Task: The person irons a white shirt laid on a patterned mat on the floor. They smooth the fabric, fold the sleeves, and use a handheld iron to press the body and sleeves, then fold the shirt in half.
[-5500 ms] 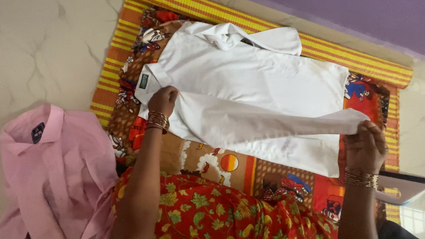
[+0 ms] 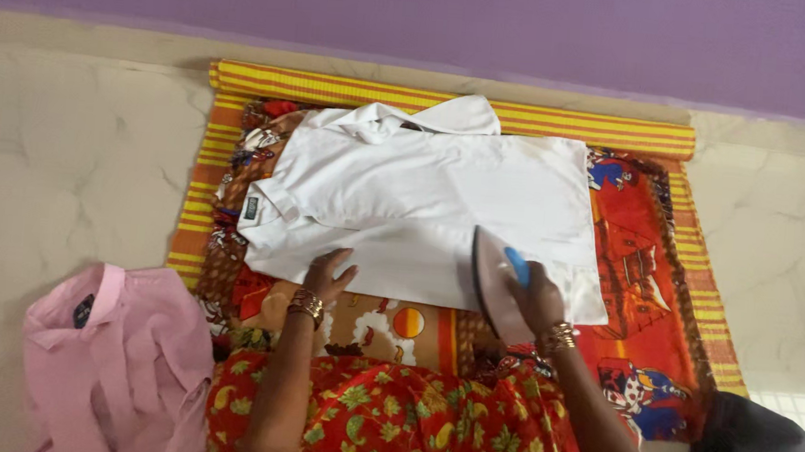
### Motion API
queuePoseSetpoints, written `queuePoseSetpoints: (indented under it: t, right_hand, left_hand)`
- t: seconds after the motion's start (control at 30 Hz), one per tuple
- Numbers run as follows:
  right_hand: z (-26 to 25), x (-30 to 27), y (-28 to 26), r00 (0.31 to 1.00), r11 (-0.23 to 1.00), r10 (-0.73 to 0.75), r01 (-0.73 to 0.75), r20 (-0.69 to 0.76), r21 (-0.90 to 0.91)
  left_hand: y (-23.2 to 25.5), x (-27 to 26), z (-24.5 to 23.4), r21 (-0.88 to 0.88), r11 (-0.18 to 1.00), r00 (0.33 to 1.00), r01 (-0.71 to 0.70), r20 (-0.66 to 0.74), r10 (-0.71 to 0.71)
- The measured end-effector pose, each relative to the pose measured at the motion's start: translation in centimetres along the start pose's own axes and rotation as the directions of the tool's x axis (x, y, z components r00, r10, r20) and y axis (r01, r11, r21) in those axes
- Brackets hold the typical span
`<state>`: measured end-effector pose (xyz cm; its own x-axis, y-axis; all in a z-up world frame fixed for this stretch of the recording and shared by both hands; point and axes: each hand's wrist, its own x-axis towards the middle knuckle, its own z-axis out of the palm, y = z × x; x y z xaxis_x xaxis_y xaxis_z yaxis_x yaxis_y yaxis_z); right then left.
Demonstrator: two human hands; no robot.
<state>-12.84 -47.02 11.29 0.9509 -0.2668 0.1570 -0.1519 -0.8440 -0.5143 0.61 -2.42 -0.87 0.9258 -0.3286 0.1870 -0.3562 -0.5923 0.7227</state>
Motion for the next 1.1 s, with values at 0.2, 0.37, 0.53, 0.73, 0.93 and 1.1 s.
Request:
queuePoseSetpoints:
  t: [0.2, 0.37, 0.53, 0.73, 0.93, 1.1]
  right_hand:
    - [7.0, 1.1, -13.8, 0.953, 0.997, 0.016, -0.037, 0.303, 0.063]
    - [11.5, 0.6, -18.8, 0.95, 0.988, -0.148, 0.152, 0.274, 0.006]
    - [14.8, 0.3, -20.6, 0.951, 0.993, -0.037, 0.07, 0.305, -0.098]
    - [15.1, 1.0, -19.9, 0.937, 0.979, 0.199, -0.176, 0.288, -0.105]
    - [15.9, 2.4, -19.8, 0.933, 0.984, 0.177, -0.158, 0.315, -0.085]
    - [15.9, 3.2, -19.9, 0.923, 0.972, 0.233, -0.213, 0.306, -0.098]
  left_hand:
    - [0.2, 1.0, 1.3, -0.221, 0.969, 0.994, 0.109, 0.003, -0.111]
    - [0.3, 1.8, -0.2, -0.321, 0.933, 0.979, 0.164, -0.064, -0.195]
    - [0.9, 2.2, -0.4, -0.176, 0.948, 0.963, 0.265, 0.01, -0.268]
    - [1.0, 2.1, 0.4, 0.316, 0.945, 0.997, 0.079, -0.028, -0.074]
    - [2.3, 3.2, 0.3, 0.513, 0.855, 0.982, 0.072, 0.112, -0.15]
    - [3.5, 3.0, 0.7, 0.595, 0.799, 0.975, 0.094, 0.106, -0.194]
